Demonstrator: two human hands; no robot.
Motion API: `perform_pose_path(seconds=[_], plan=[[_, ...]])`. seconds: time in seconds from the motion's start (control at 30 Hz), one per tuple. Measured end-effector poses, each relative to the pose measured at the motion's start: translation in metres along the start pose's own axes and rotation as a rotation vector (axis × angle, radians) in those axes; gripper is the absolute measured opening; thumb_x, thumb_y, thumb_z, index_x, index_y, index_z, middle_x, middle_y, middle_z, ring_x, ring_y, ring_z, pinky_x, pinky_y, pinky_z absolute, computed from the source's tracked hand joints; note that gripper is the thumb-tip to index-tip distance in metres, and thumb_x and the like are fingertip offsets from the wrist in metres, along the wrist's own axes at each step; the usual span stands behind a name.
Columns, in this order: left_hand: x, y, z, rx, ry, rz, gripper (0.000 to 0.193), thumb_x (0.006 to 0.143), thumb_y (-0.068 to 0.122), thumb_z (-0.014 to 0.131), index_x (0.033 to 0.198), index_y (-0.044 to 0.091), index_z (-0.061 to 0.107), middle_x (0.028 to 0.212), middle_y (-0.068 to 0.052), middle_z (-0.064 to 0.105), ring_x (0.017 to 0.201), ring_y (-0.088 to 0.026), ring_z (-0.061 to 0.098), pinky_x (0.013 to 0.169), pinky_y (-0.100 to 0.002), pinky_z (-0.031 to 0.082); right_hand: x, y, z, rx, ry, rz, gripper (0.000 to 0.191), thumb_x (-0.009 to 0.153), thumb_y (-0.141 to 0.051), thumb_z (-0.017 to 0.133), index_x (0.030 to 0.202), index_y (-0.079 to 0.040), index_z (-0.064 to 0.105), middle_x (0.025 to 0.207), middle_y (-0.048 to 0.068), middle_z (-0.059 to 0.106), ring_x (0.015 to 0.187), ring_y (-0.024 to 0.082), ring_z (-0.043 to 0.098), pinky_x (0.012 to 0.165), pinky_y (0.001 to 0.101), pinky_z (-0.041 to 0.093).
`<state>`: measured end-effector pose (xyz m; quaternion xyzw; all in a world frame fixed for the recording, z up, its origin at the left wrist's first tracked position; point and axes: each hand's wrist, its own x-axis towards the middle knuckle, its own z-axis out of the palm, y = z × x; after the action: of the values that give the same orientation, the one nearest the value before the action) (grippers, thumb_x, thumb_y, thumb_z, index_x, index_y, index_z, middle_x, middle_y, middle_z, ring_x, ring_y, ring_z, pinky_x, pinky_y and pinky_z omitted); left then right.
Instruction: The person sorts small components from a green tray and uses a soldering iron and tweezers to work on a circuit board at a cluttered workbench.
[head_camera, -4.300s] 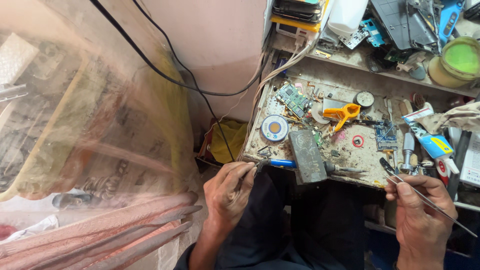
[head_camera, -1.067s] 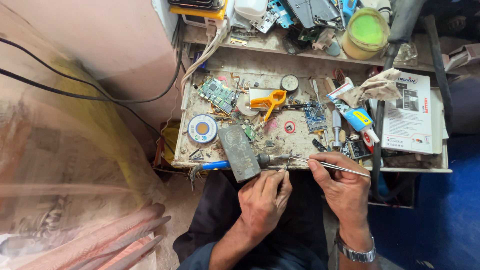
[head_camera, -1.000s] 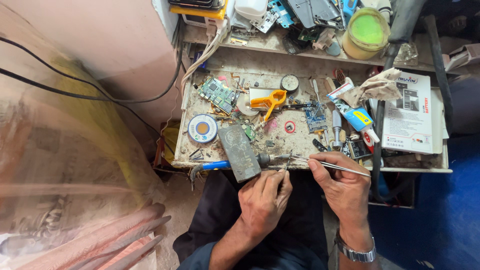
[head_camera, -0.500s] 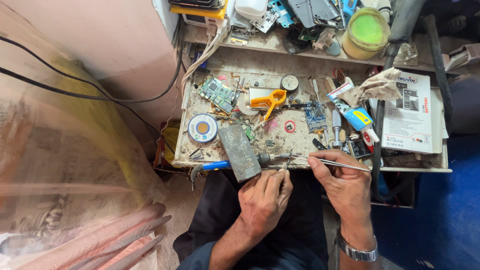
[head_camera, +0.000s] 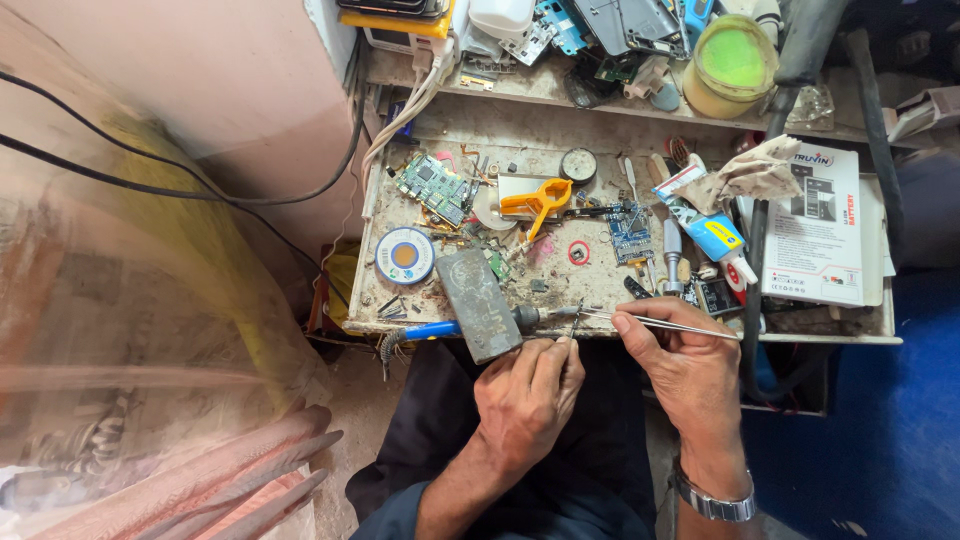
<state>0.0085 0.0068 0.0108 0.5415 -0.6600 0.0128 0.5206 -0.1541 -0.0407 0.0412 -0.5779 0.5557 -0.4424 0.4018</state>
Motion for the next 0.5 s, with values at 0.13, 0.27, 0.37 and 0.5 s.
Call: perform_pose_path(seconds=[0.13, 0.27, 0.37, 0.5], plan=[[0.0004, -0.0006, -0.0008, -0.003, -0.001, 0.008, 0.016, 0.091, 0.005, 0.081, 0.098, 0.003, 0.066, 0.087, -0.006, 0.069, 0.068, -0.02, 0.068, 0.062, -0.029, 0.054, 0.0005, 0.0008, 0.0002, 0.019, -0.004, -0.002, 0.013, 0.09, -0.007, 0.079, 0.101, -0.001, 0.078, 0.082, -0.002, 0.069, 0.071, 0.001, 0.054, 0.06, 0.0166, 0.042], [0.0011, -0.0007, -0.0007, -0.009, -0.005, 0.004, 0.016, 0.091, 0.005, 0.081, 0.098, 0.003, 0.067, 0.087, -0.006, 0.068, 0.068, -0.02, 0.068, 0.062, -0.03, 0.054, 0.0011, 0.0004, 0.0004, -0.006, 0.002, 0.003, 0.013, 0.089, -0.007, 0.079, 0.101, -0.001, 0.078, 0.081, -0.002, 0.069, 0.07, 0.001, 0.054, 0.06, 0.017, 0.042], [0.0015, -0.0008, -0.0005, -0.01, -0.004, 0.0, 0.016, 0.09, 0.006, 0.081, 0.098, 0.004, 0.066, 0.086, -0.006, 0.068, 0.068, -0.021, 0.068, 0.062, -0.03, 0.054, 0.0016, -0.0004, 0.0005, -0.014, -0.001, 0.001, 0.013, 0.09, -0.008, 0.079, 0.1, -0.001, 0.078, 0.081, -0.003, 0.069, 0.07, 0.001, 0.055, 0.06, 0.017, 0.043], [0.0016, -0.001, -0.0005, -0.011, -0.005, 0.0, 0.016, 0.09, 0.006, 0.081, 0.097, 0.004, 0.066, 0.086, -0.006, 0.068, 0.068, -0.021, 0.067, 0.062, -0.03, 0.054, 0.0024, -0.0005, 0.0006, -0.026, -0.005, 0.004, 0.013, 0.09, -0.008, 0.078, 0.101, -0.001, 0.078, 0.081, -0.002, 0.07, 0.071, 0.002, 0.057, 0.061, 0.0174, 0.045]])
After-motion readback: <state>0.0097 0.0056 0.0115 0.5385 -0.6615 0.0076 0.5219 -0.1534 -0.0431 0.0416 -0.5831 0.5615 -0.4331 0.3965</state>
